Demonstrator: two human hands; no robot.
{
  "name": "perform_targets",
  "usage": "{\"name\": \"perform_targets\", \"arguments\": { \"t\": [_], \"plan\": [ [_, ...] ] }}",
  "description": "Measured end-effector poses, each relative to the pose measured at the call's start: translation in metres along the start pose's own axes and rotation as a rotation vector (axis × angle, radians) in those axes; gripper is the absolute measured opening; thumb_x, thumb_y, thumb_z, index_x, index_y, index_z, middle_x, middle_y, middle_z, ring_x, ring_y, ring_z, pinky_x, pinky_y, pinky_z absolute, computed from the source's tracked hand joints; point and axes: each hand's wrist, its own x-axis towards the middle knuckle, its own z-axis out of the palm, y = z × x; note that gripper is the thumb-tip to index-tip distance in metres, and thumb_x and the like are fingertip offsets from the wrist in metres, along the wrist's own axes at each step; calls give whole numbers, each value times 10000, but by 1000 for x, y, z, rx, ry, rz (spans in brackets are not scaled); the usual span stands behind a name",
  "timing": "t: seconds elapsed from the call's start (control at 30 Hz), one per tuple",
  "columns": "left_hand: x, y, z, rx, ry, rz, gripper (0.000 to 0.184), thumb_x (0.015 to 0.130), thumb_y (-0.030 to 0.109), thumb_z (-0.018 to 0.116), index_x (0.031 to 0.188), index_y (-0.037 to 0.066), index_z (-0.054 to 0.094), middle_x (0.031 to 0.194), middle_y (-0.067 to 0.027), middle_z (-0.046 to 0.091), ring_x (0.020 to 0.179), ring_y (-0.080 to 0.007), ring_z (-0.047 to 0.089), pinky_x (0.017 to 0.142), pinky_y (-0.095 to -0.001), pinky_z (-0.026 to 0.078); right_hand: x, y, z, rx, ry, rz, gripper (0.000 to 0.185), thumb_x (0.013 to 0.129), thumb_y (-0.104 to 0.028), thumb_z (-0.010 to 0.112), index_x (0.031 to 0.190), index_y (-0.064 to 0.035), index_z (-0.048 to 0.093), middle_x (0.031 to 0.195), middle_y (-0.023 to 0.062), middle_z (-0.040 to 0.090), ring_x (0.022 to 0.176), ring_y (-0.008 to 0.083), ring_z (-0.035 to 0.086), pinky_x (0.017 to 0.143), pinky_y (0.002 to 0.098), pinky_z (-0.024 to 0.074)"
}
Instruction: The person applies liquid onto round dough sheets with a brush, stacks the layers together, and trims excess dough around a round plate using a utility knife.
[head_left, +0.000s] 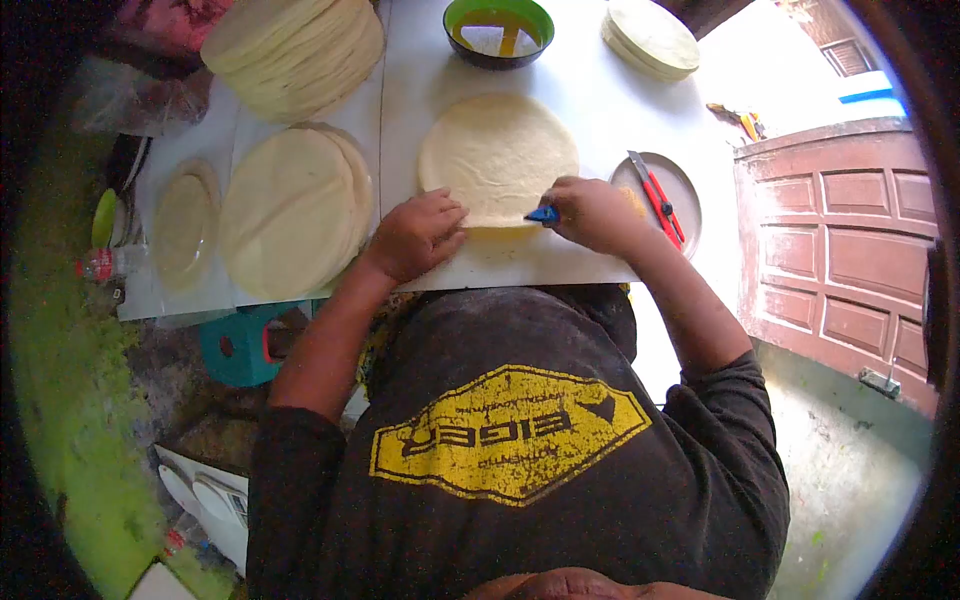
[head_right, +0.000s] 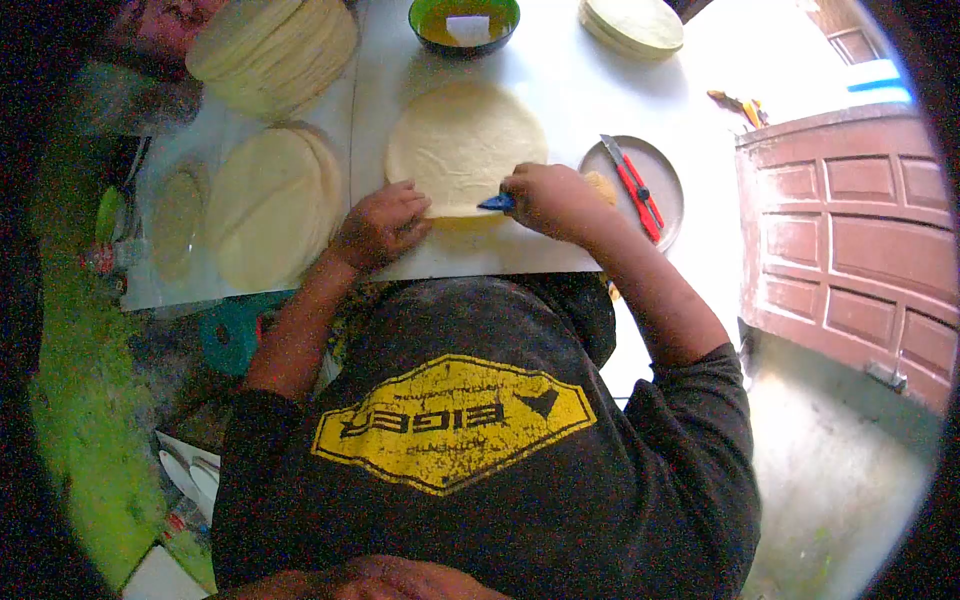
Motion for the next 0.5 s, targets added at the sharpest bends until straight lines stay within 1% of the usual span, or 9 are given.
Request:
{"name": "perform_targets", "arguments": {
  "t": [0.1, 0.17, 0.2, 0.27, 0.3, 0.37, 0.43, 0.47, 0.5],
  "plan": [
    [-6, 4, 1, 39, -18, 25, 328, 768, 205, 736, 1064, 79, 671, 1073, -108, 651, 1110, -349, 590, 933, -445, 482, 16, -2, -17, 181, 160, 12, 220, 821, -94, 616, 1038, -62, 628, 998, 176, 605, 953, 357, 597, 818, 434, 491],
    [-11, 8, 2, 73, -16, 67, 352, 756, 231, 745, 1069, 87, 671, 1086, -102, 640, 1117, -348, 581, 942, -455, 469, 40, -10, -25, 170, 345, -3, 238, 826, -117, 626, 1056, -59, 621, 999, 181, 604, 976, 363, 588, 844, 445, 481],
    [-14, 13, 4, 106, -17, 46, 346, 756, 236, 743, 1063, 92, 672, 1089, -96, 634, 1117, -342, 577, 952, -459, 456, 55, -13, -22, 171, 348, -1, 238, 826, -117, 626, 1056, -59, 621, 999, 181, 604, 976, 363, 588, 844, 445, 481],
    [-16, 15, 6, 140, -21, 30, 339, 756, 241, 741, 1056, 97, 674, 1093, -91, 628, 1117, -335, 572, 961, -463, 443, 83, -24, -12, -39, 879, -90, 209, 826, -162, 638, 1009, -62, 619, 981, 176, 603, 926, 370, 604, 811, 459, 496],
    [-17, 14, 6, 135, -25, 23, 338, 759, 248, 739, 1056, 100, 674, 1101, -91, 626, 1129, -332, 566, 974, -461, 431, 90, -34, -8, -39, 884, -86, 209, 826, -162, 638, 1009, -62, 619, 981, 176, 603, 926, 370, 604, 811, 459, 496],
    [-17, 14, 6, 128, -31, 24, 337, 761, 255, 736, 1055, 103, 674, 1109, -90, 624, 1140, -330, 559, 988, -460, 419, 98, -56, 0, 46, 435, 235, 197, 823, -205, 653, 968, -75, 616, 979, 168, 607, 882, 372, 623, 760, 466, 512],
    [-20, 17, 5, 246, -66, -16, 329, 772, 254, 728, 1062, 108, 674, 1113, -92, 628, 1150, -327, 556, 1000, -456, 416, 93, -78, 19, 41, 319, 44, 167, 828, -213, 649, 927, -82, 615, 970, 161, 606, 833, 380, 631, 714, 470, 518],
    [-20, 16, 4, 242, -68, -12, 329, 772, 254, 728, 1062, 108, 674, 1113, -92, 628, 1150, -327, 556, 1000, -456, 416, 80, -83, 24, 116, 379, -88, 162, 841, -217, 651, 917, -77, 625, 941, 159, 610, 816, 368, 631, 714, 470, 515],
    [-22, 16, 3, 228, -51, -27, 330, 776, 247, 727, 1069, 105, 674, 1119, -95, 633, 1142, -325, 564, 998, -454, 423, 75, -73, 19, 120, 377, -82, 162, 841, -217, 651, 917, -77, 625, 941, 159, 610, 816, 368, 631, 714, 470, 515]
  ]
}}
